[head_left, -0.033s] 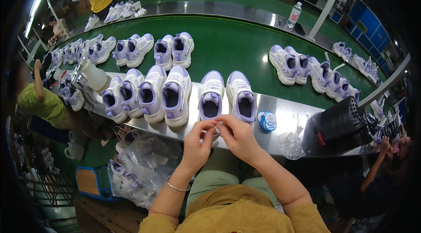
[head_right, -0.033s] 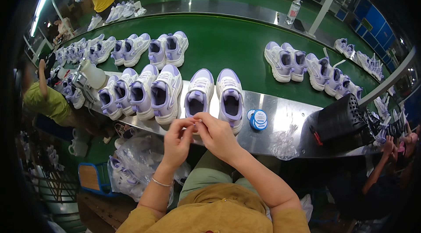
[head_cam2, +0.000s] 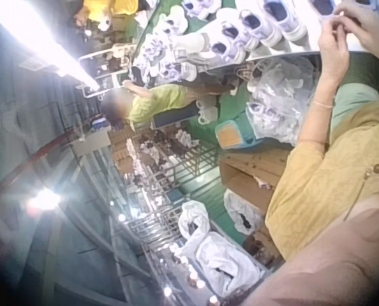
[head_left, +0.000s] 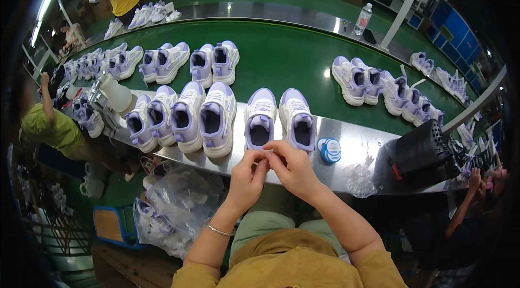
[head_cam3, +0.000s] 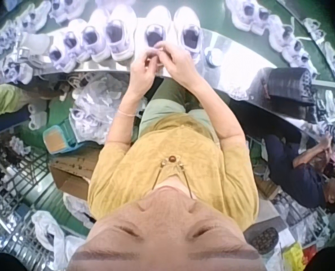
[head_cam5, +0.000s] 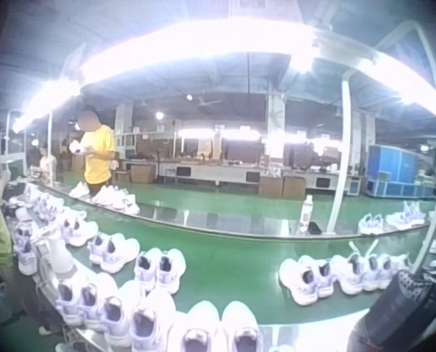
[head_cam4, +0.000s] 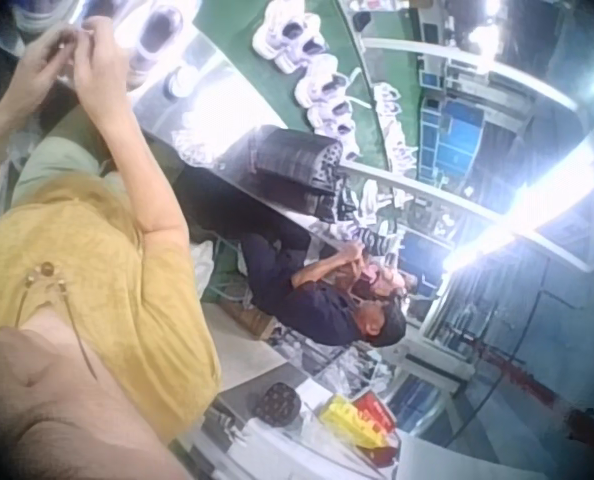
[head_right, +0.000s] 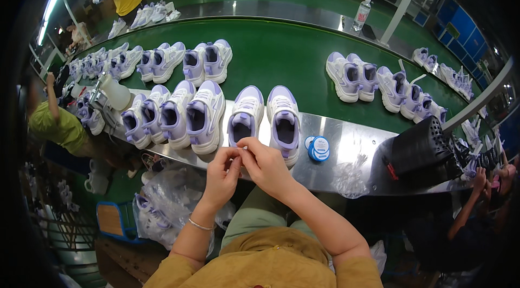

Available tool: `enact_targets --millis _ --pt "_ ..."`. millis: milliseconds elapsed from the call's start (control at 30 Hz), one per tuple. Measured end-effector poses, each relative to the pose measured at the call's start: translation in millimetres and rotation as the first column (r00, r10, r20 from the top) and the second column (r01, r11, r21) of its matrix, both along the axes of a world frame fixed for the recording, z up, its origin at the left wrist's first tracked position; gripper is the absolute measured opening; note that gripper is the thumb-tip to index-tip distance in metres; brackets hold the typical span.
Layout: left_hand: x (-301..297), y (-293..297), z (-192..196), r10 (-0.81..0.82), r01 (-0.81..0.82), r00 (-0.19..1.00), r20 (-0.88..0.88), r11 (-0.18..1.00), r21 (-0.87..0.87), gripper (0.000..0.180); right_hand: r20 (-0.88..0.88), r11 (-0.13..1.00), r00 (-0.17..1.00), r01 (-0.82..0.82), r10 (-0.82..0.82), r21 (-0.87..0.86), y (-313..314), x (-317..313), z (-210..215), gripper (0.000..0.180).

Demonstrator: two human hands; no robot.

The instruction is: The person tags shoes on a conveyor belt by threading plastic fasteners through circular tags and attaching them to the heel loops of the shoes by hand.

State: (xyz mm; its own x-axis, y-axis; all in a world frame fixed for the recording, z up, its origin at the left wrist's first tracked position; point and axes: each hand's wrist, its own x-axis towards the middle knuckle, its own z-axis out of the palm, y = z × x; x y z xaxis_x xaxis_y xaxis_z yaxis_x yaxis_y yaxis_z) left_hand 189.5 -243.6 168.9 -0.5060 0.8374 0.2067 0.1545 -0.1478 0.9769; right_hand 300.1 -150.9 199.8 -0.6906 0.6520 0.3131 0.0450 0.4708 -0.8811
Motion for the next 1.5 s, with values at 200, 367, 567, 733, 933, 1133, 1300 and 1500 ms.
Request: enact_targets --millis 200,367,567,733,933,1133,1300,1500 --pt "-4 9 -4 0.028 -0.017 0.995 0.097 0.994 -0.105 0.006 -0.095 0.769 0.994 -0.021 -0.052 -0.638 20 3 -16 0.015" --pt "-7 9 -2 0.021 -0.004 0.985 0.173 0.995 -0.099 0.006 -0.077 0.675 0.997 -0.074 0.026 -0.734 17 -5 -10 0.017" --pt "-10 8 7 0.09 -0.074 0.987 0.131 0.989 -0.128 0.009 -0.112 0.755 0.994 -0.085 0.015 -0.651 18 -10 -19 0.012" --pt "-24 4 7 0.06 -0.041 0.978 0.2 0.994 -0.1 0.016 -0.084 0.731 0.995 -0.099 0.058 -0.675 17 -17 -16 0.012" --pt "-26 4 11 0.026 0.002 0.968 0.251 0.994 -0.111 0.024 -0.068 0.872 0.997 -0.066 0.037 -0.486 14 -22 -17 0.012" --pt "-28 4 9 0.015 -0.008 0.985 0.171 0.999 -0.039 0.029 0.008 0.922 0.996 -0.083 0.092 -0.378 15 -23 -15 0.012" --pt "-28 2 17 -0.062 0.078 0.967 0.248 0.996 -0.052 0.036 -0.005 0.952 0.995 -0.092 0.095 -0.291 17 -20 -15 0.009" --pt "-25 -2 13 -0.068 0.102 0.966 0.25 0.987 -0.127 0.037 -0.032 0.968 0.983 -0.183 0.18 -0.174 11 -14 -11 0.012"
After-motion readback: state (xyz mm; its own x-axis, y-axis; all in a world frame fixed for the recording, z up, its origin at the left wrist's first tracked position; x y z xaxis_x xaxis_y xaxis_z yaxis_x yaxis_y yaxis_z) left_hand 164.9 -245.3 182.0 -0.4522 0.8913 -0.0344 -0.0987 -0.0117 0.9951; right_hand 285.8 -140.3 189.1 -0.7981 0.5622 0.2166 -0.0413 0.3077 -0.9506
